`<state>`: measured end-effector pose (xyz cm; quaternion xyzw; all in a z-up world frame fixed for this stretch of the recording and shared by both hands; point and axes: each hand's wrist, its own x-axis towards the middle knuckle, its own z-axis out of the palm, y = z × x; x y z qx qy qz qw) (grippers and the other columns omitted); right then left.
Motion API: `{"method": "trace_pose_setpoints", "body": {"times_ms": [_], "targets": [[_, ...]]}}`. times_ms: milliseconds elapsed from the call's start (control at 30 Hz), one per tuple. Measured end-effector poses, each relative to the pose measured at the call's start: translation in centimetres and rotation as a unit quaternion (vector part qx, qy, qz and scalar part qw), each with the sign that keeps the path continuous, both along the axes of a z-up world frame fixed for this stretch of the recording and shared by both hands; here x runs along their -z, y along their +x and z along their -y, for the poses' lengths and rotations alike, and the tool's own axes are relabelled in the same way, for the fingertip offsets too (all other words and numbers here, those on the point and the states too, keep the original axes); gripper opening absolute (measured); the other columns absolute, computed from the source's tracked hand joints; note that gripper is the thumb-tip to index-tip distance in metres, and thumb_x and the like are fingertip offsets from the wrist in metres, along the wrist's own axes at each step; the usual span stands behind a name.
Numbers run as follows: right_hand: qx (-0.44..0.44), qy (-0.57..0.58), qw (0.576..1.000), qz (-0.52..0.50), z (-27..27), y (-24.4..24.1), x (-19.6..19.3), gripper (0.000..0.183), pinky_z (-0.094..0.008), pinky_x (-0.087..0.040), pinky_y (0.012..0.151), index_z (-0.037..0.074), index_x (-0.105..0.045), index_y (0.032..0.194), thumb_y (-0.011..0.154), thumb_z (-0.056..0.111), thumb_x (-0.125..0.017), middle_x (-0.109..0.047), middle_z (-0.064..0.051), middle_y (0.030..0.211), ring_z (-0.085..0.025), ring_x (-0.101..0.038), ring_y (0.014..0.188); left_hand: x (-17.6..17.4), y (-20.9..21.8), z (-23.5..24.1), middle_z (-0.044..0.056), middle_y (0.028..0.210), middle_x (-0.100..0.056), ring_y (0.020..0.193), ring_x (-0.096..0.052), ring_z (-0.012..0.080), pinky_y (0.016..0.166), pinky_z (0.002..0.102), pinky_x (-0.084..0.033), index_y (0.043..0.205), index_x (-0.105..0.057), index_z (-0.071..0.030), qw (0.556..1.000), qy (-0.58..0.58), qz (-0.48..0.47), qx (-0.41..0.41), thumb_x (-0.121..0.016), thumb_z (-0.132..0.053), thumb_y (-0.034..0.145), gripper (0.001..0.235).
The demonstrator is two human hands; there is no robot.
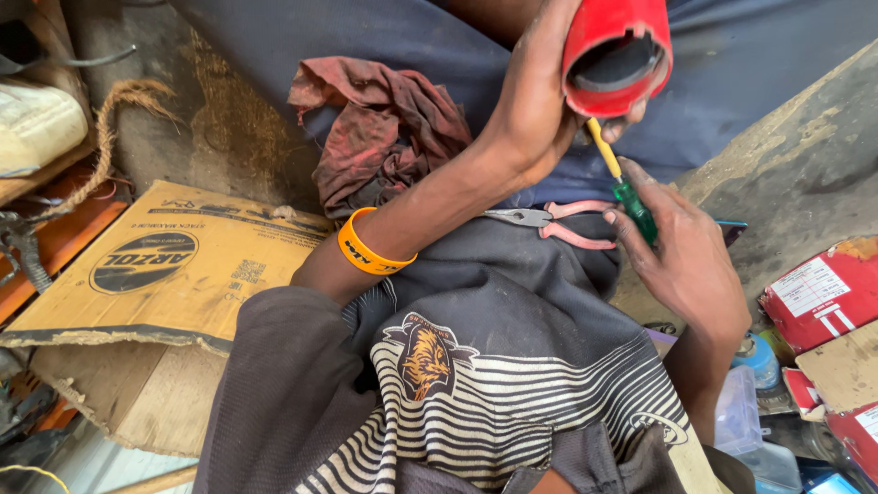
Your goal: The person sits on the floor and uses a screwdriver and pliers to scrape and clean the interior of a red cylindrical motor component. They repeatedly scrape the inner surface and remove debris with their fingers.
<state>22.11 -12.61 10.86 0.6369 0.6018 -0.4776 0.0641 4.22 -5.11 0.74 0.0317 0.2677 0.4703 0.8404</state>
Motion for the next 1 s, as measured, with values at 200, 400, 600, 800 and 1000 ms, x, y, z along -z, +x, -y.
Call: {"method": "trace_pose_setpoints", "body": {"times_ms": [200,400,600,800,1000], "targets": [[-0.007,0.0,1.0,0.003,-0.2,-0.3,0.0,0.055,-0.049,-0.05,0.086,0.003,-0.053,0.148,0.098,0.018,-0.067,-0.067,-0.027,0.116,-0.047,-0.064,0.104,0.7,0.1,0.2,0.018,0.086,-0.067,0.07,-0.066,0.0241,0.055,0.036,-0.052,0.109,-0.061,0.005,0.999,-0.025,0.045,-0.011,-0.034,-0.053,0.112,0.064],[0.002,-0.022,1.0,0.02,-0.3,-0.4,0.0,0.056,-0.049,-0.051,0.083,0.005,-0.054,0.149,0.097,0.018,-0.068,-0.067,-0.027,0.115,-0.046,-0.065,0.101,1.3,0.3,0.7,0.019,0.086,-0.068,0.068,-0.068,0.0252,0.052,0.037,-0.054,0.11,-0.061,0.006,1.0,-0.012,0.013,-0.006,-0.033,-0.053,0.109,0.066],[-0.014,-0.012,1.0,0.018,-0.1,-0.4,0.5,0.055,-0.049,-0.052,0.085,0.004,-0.054,0.149,0.098,0.018,-0.069,-0.068,-0.027,0.118,-0.045,-0.066,0.103,2.7,1.5,1.0,0.024,0.081,-0.071,0.062,-0.072,0.0267,0.05,0.037,-0.058,0.105,-0.061,0.01,0.999,-0.007,0.028,-0.029,-0.036,-0.055,0.11,0.07],[-0.024,-0.008,0.999,0.026,0.2,-0.3,0.8,0.055,-0.049,-0.052,0.087,0.003,-0.055,0.149,0.099,0.019,-0.069,-0.067,-0.027,0.122,-0.044,-0.066,0.107,2.7,1.4,1.2,0.021,0.092,-0.071,0.075,-0.076,0.0282,0.054,0.04,-0.061,0.113,-0.059,0.009,1.0,-0.023,0.003,-0.018,-0.037,-0.053,0.111,0.066],[-0.014,-0.013,0.999,0.026,0.1,-0.5,0.9,0.055,-0.048,-0.052,0.087,0.003,-0.055,0.149,0.099,0.02,-0.069,-0.068,-0.027,0.121,-0.044,-0.067,0.107,2.5,1.2,0.8,0.019,0.094,-0.069,0.076,-0.075,0.0268,0.054,0.039,-0.06,0.114,-0.058,0.008,0.998,-0.056,0.001,-0.002,-0.034,-0.052,0.108,0.065]]}}
